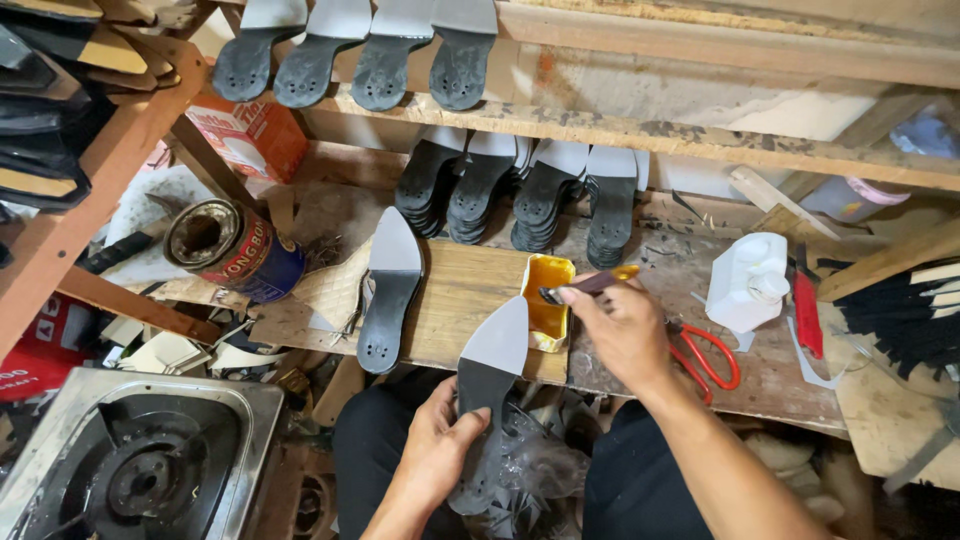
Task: The person repeatedly picks up black shoe sole parts, applies a yellowish adhesive with a brush, and places them on a wooden shelf. The person also briefly handles a pair of finished slippers and a metal rod.
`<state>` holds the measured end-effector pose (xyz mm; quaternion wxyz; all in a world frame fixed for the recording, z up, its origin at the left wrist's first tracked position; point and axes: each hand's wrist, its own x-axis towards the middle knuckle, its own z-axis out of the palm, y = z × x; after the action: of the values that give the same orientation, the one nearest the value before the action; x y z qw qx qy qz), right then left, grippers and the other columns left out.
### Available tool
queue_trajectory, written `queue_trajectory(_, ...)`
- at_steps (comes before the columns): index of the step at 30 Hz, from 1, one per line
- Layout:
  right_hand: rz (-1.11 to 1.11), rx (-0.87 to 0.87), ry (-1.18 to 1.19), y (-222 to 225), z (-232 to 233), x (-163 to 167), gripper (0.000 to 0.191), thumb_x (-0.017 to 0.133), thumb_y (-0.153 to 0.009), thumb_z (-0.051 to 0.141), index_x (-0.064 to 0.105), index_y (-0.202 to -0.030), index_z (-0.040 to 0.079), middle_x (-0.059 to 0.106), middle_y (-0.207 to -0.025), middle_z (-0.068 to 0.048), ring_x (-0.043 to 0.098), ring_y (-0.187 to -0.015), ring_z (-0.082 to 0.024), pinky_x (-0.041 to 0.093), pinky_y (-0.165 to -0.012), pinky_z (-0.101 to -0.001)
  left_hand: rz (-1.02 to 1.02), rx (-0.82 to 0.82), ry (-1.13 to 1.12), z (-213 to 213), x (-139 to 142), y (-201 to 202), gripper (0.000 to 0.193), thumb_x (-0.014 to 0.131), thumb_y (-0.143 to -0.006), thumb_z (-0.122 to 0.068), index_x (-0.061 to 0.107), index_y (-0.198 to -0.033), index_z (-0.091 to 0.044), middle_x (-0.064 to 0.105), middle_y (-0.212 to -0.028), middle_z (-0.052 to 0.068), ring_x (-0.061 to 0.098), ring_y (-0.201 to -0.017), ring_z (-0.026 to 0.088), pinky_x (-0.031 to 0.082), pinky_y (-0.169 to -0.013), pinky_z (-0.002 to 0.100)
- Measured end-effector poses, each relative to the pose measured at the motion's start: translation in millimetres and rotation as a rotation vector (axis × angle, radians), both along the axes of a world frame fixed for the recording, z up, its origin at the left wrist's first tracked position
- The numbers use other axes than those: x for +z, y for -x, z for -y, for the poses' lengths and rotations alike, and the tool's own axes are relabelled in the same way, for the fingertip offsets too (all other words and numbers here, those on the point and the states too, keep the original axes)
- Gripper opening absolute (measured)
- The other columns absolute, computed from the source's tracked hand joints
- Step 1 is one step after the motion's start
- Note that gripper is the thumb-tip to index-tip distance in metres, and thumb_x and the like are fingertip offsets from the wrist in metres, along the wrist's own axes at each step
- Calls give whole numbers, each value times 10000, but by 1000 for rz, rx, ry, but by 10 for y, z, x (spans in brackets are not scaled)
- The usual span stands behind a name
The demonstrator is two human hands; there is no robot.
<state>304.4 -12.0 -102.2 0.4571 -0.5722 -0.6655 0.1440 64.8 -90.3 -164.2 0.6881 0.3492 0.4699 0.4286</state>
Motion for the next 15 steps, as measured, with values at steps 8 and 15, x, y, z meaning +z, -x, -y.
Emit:
queue_trajectory(8,165,94,-86,20,9,46,171,738,-928,224,794,-979,71,754,-884,-84,693,-830,-199,552,-723,-342,40,11,-38,-17,-26,64,421,639,-858,-8,610,-1276,40,719,-929,48,638,-786,90,518,-724,244)
queue_trajectory(15,106,3,296,-182,118,51,170,775,-881,218,782,-979,78,763,-819,-72,704,-715,-166,558,-666,-303,87,18,-8,-68,-56,88,389,633,-859,7,628,-1246,49,727,-920,42,644,-777,81,521,-730,237)
